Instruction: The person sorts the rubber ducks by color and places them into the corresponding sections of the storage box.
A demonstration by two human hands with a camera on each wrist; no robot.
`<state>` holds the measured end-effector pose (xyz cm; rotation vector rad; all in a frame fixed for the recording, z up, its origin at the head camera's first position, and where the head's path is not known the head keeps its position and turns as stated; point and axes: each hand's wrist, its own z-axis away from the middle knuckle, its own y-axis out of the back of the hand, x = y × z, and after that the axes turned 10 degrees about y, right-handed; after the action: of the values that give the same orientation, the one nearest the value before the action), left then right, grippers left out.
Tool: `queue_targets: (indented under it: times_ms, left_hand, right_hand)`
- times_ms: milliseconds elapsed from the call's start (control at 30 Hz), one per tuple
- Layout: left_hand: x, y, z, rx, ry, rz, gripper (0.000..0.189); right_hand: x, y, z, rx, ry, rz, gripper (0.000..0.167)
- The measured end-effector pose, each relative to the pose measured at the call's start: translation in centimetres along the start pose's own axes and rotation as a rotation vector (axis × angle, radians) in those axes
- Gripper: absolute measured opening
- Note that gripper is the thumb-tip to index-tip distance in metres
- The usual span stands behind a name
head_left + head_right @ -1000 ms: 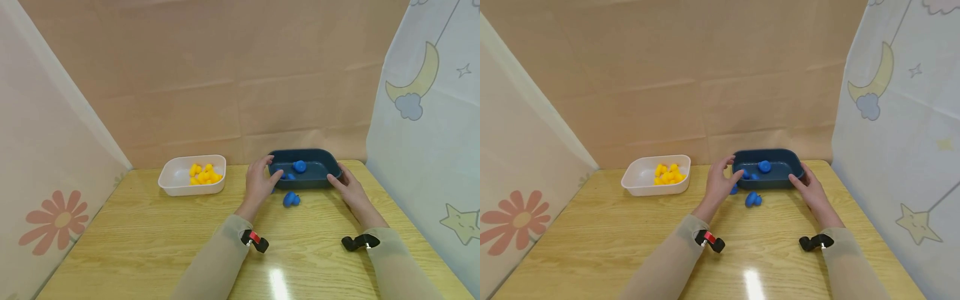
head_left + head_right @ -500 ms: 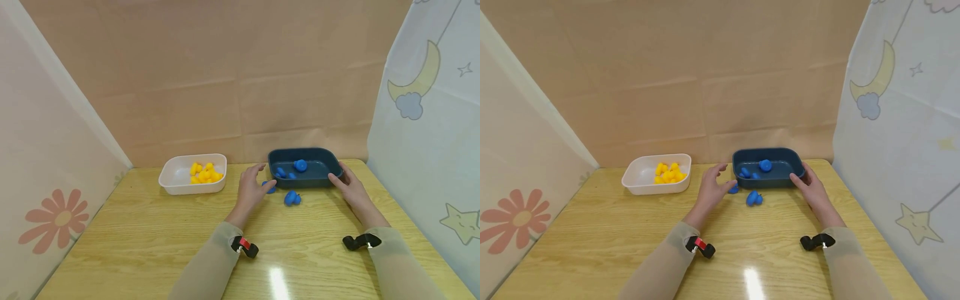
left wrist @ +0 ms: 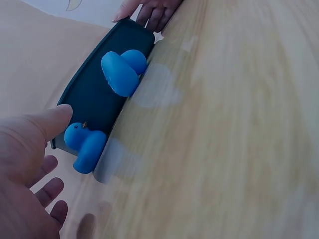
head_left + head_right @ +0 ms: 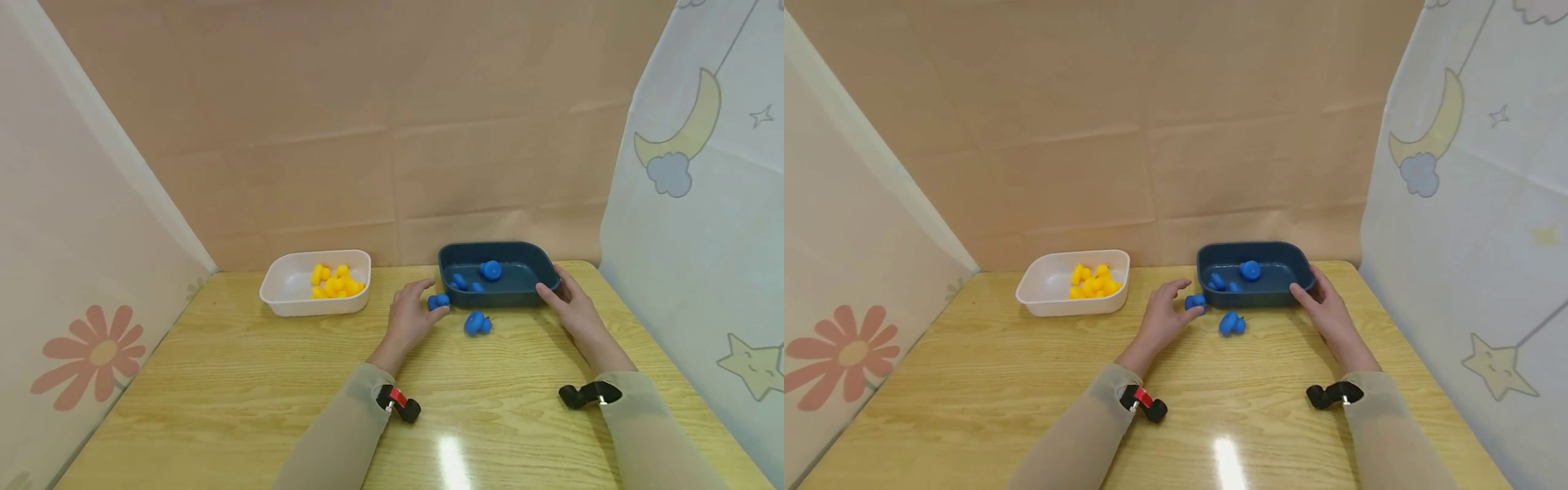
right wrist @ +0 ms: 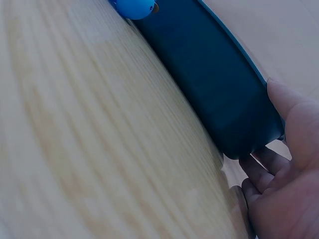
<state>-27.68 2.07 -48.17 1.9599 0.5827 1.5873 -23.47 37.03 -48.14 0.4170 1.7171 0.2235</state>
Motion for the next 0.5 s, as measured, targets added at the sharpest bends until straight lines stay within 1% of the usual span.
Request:
queue_targets:
  times_ms: [200,500]
  left_hand:
    - [-0.5,-0.3,0.1,-0.017,0.017,-0.006,0.066]
    - [-1.1,-0.5,0.0,-0.039,0.002,0.005,0.065]
  right_hand:
    - [0.0,0.0,-0.1,-0.005,-0.001,0.008,0.098]
    - [-0.2,0.0,-0.2,-0.014,-0.001,0.002,0.097]
